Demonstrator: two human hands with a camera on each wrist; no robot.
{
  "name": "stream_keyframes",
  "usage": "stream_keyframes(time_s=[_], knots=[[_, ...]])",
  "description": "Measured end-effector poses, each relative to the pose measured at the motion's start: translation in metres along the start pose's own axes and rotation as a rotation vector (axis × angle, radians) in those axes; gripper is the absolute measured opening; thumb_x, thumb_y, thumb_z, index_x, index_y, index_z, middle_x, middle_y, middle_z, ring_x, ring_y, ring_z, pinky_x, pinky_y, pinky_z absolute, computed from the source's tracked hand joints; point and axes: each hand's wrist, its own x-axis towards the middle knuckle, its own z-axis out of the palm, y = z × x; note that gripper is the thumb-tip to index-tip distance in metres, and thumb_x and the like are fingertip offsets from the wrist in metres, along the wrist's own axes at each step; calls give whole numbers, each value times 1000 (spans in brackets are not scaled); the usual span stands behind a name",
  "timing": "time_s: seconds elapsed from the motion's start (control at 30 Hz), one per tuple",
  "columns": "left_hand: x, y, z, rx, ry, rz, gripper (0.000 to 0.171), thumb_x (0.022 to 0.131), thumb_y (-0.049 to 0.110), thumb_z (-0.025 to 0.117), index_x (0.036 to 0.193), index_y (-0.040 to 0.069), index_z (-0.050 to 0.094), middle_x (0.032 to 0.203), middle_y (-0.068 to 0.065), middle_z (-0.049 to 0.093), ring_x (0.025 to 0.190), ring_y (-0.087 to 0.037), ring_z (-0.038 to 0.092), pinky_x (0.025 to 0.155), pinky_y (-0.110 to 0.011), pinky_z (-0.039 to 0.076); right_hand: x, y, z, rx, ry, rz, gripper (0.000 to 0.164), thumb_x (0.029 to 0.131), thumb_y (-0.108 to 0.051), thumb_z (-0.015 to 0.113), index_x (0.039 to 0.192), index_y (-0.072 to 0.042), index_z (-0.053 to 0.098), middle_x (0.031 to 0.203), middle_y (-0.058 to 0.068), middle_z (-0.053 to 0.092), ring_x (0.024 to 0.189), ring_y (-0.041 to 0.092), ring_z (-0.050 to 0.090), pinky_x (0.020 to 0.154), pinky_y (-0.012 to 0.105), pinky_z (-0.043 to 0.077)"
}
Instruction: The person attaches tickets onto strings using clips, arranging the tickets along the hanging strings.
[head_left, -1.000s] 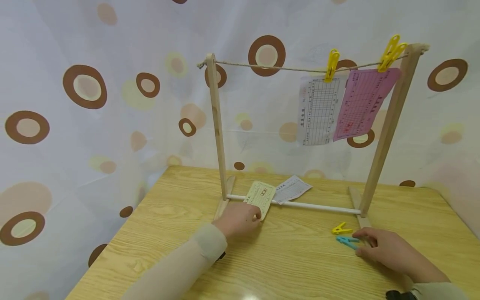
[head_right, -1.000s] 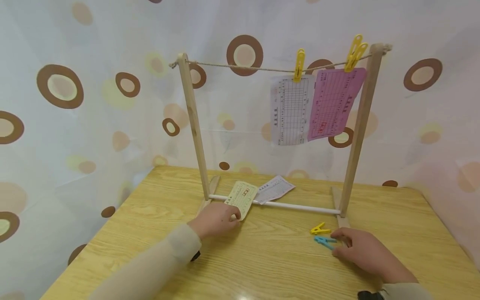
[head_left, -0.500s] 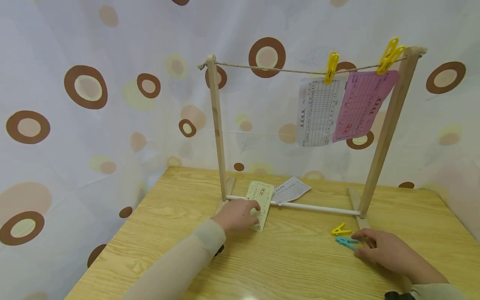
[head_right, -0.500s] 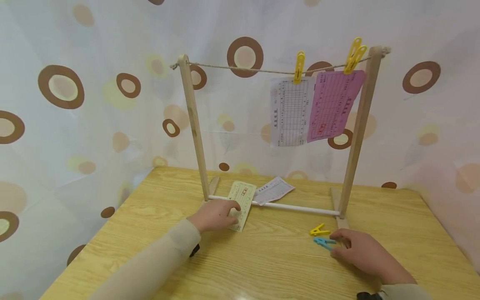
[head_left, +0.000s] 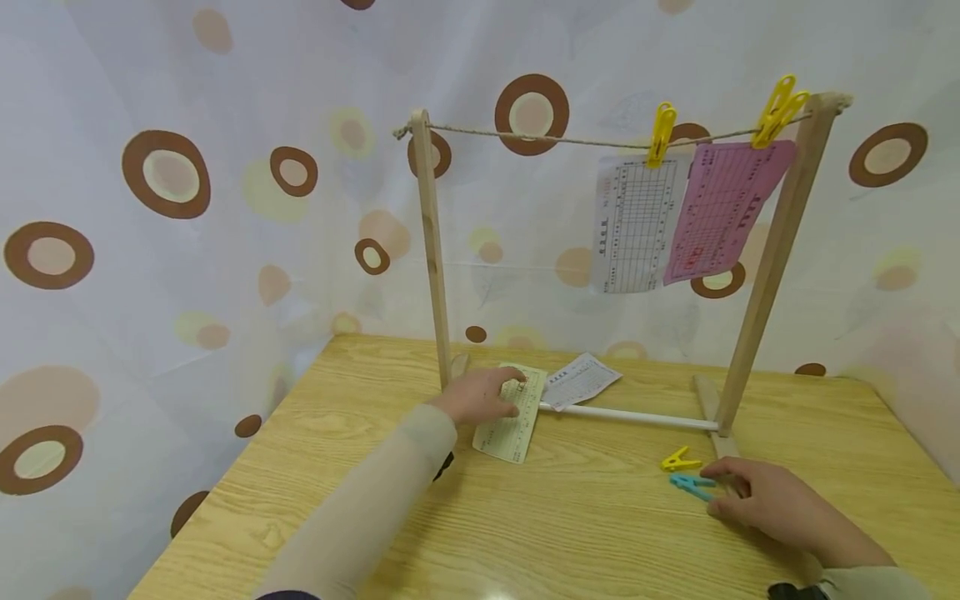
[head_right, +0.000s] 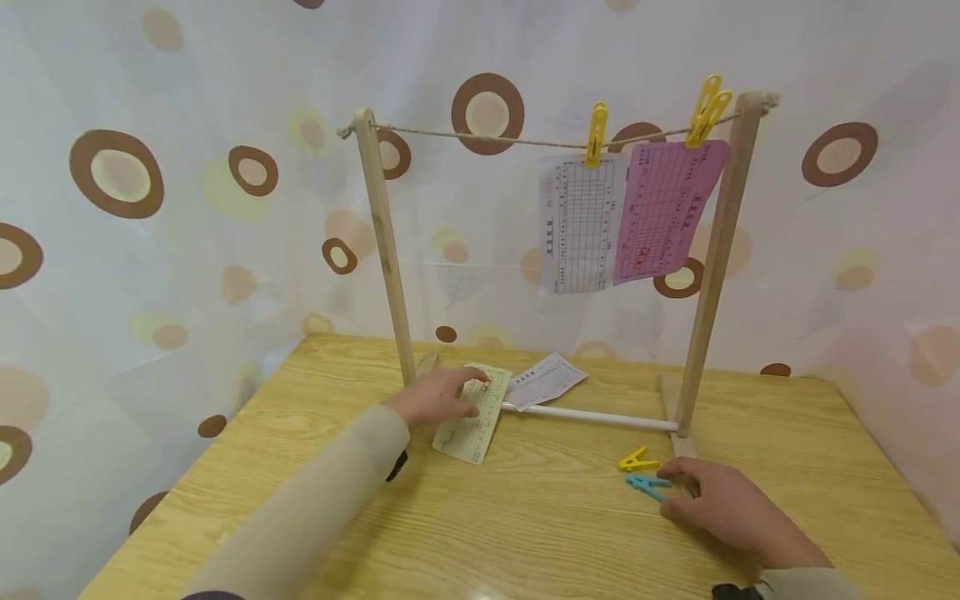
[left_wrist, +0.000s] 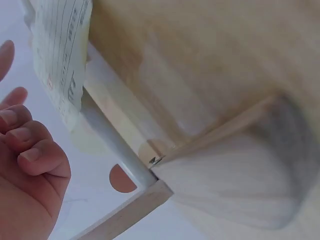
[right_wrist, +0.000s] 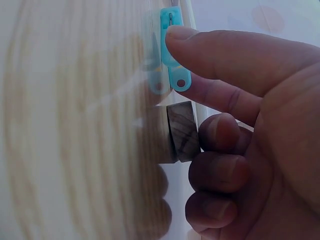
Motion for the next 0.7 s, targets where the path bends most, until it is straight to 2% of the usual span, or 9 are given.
stream_keyframes(time_s=[0.1, 0.2, 0.33, 0.5, 0.7], knots=[[11, 1, -5, -21, -8, -31, 57, 96, 35, 71, 148, 28, 50, 128, 1, 65, 97, -14, 62, 82, -36, 51, 0, 1, 0, 12, -11, 1, 48, 92, -40, 74, 130, -12, 64, 75, 3, 45, 66, 14, 41, 59, 32, 34], [19, -1, -6, -54, -18, -88, 59, 97, 35, 69, 151, 29, 47, 124, -2, 66, 98, -16, 62, 83, -39, 51, 0, 2, 1, 20, -17, -7, 49, 92, -40, 74, 131, -12, 64, 76, 3, 46, 66, 15, 41, 60, 33, 34], [28, -6, -8, -55, 3, -154, 60, 96, 36, 70, 151, 32, 47, 130, -1, 65, 105, -21, 63, 86, -43, 51, 1, -1, 2, 16, -12, -9, 50, 92, -40, 74, 131, -12, 64, 78, 3, 49, 70, 17, 43, 62, 34, 36], [40, -13, -9, -34, 4, -158, 61, 94, 38, 72, 151, 31, 49, 147, 1, 54, 129, -28, 55, 101, -50, 45, -2, -3, 1, 9, 0, -3, 49, 91, -38, 75, 131, -11, 65, 79, 3, 49, 73, 18, 43, 65, 36, 36], [48, -17, -5, -23, 1, -186, 66, 93, 42, 72, 152, 25, 48, 150, -2, 52, 134, -30, 50, 106, -52, 40, -4, -1, -1, -17, 9, -4, 51, 90, -39, 76, 132, -11, 66, 75, 2, 46, 68, 15, 41, 62, 34, 34]])
